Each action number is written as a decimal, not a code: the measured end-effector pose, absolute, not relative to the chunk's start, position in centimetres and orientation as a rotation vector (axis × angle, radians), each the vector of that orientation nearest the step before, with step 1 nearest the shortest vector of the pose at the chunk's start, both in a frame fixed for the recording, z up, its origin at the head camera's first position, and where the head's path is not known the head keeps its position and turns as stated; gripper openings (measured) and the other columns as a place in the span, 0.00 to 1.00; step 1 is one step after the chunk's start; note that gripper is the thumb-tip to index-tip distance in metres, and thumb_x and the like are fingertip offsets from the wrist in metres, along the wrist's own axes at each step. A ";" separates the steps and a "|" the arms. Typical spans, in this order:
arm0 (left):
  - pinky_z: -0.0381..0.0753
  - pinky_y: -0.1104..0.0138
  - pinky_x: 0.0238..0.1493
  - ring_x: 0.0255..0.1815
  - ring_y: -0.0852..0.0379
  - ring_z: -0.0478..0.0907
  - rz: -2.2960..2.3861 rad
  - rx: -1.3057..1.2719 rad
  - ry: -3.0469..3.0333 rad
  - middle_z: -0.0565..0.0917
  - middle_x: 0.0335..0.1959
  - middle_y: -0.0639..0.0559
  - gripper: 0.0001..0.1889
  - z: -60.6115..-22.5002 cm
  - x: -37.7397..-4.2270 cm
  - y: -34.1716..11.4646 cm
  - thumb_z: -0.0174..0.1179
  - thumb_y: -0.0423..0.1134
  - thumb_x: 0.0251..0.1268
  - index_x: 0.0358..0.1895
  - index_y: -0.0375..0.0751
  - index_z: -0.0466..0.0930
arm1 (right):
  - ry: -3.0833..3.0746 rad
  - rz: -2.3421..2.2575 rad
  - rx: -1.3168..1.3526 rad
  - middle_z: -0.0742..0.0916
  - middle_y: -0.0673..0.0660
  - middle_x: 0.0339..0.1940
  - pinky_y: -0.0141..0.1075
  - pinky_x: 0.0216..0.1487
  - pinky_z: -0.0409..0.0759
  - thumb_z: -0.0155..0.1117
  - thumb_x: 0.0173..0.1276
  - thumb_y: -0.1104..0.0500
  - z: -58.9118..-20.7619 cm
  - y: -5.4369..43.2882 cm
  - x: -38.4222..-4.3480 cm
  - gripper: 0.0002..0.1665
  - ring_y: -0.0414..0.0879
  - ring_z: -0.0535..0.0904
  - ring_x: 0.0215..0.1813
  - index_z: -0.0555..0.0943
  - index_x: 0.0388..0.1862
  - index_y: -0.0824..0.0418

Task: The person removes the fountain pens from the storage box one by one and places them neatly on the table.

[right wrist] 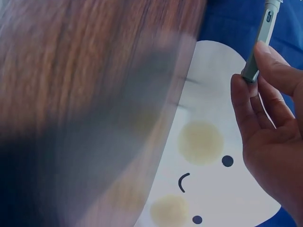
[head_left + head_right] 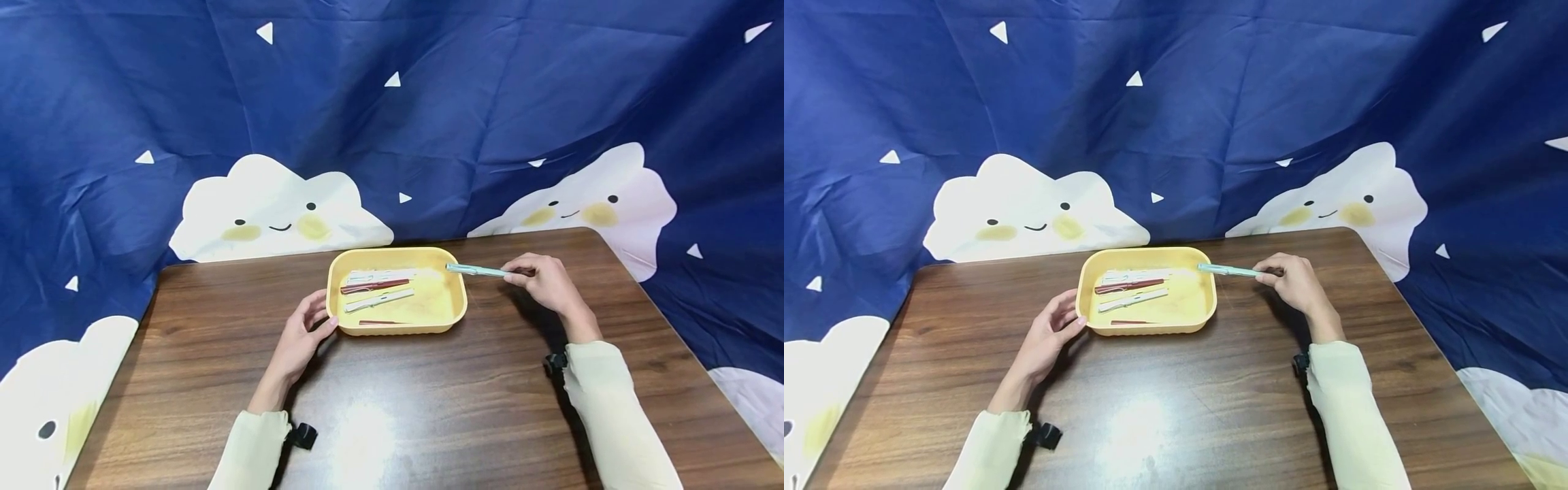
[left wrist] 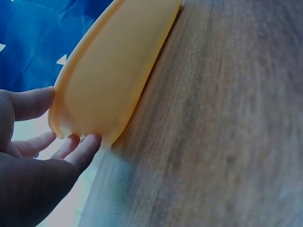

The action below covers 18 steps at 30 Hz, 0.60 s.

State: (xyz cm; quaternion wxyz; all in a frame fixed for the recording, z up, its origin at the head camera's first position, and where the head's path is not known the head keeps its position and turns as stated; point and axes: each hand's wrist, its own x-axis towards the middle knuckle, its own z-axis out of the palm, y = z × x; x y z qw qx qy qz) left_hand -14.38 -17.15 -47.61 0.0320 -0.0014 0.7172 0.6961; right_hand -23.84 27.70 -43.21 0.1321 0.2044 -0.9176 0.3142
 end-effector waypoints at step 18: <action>0.72 0.74 0.56 0.66 0.41 0.70 2.139 0.006 2.199 0.71 0.68 0.35 0.32 -47.5 -14.4 -17.2 0.61 0.27 0.70 0.75 0.36 0.63 | -2.728 0.870 0.460 0.90 0.57 0.35 0.24 0.36 0.74 0.78 0.59 0.65 -43.8 30.0 -24.3 0.07 0.46 0.85 0.36 0.90 0.38 0.62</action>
